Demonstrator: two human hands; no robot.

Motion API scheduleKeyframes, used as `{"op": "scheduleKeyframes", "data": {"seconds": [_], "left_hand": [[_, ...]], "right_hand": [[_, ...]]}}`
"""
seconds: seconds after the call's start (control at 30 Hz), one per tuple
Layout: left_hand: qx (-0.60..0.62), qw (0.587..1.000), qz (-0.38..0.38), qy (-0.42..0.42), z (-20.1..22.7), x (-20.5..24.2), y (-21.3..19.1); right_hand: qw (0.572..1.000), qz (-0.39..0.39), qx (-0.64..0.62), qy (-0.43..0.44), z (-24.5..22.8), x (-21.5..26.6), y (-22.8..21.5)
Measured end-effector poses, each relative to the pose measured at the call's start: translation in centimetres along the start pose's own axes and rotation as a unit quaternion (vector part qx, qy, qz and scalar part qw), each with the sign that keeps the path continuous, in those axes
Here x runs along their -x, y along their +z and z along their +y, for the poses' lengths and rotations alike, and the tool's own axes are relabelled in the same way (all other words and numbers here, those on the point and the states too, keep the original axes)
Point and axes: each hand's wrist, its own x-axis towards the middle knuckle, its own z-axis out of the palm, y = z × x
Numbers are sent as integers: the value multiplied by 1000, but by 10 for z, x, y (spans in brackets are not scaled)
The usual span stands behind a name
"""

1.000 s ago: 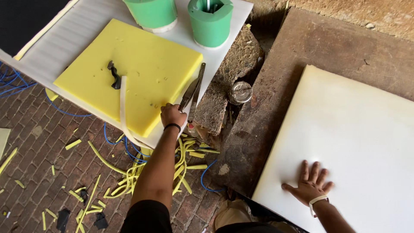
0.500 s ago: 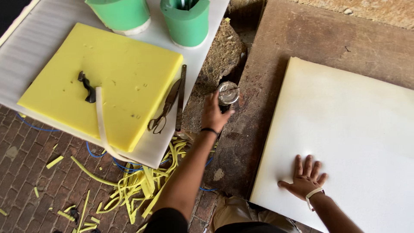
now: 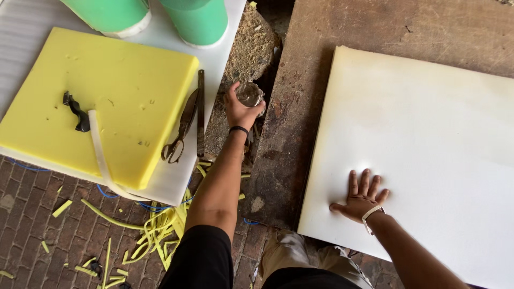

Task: The person cuts a black fabric sheet with shears to fit a rectangular foam board, sprays adhesive on the foam, and adheres the fabric to the surface. The person then trims the excess fabric around the edges and places the finished piece aside.

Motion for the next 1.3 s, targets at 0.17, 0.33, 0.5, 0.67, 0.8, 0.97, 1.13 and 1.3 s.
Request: {"op": "scheduleKeyframes", "data": {"seconds": [0.17, 0.33, 0.5, 0.67, 0.8, 0.97, 1.13, 1.3], "left_hand": [[32, 976, -26, 213, 15, 12, -28], [89, 937, -79, 329, 71, 13, -109], [153, 937, -68, 307, 92, 79, -179], [107, 966, 1, 236, 76, 179, -232], [67, 973, 61, 211, 72, 235, -262], [76, 971, 95, 206, 112, 286, -254], [0, 976, 99, 195, 176, 341, -231], [-60, 969, 103, 215, 244, 373, -210]], "right_hand": [[1000, -17, -11, 7, 3, 1, -7], [1000, -16, -24, -3, -1, 4, -7], [999, -4, -33, -9, 2, 4, -10], [999, 6, -31, -40, 5, 7, -17], [996, 8, -39, -80, 16, 13, -14], [969, 104, -99, -201, -1, 40, -17], [790, 103, -300, -525, -48, 126, 6], [747, 221, -400, -483, -78, 187, 24]]}}
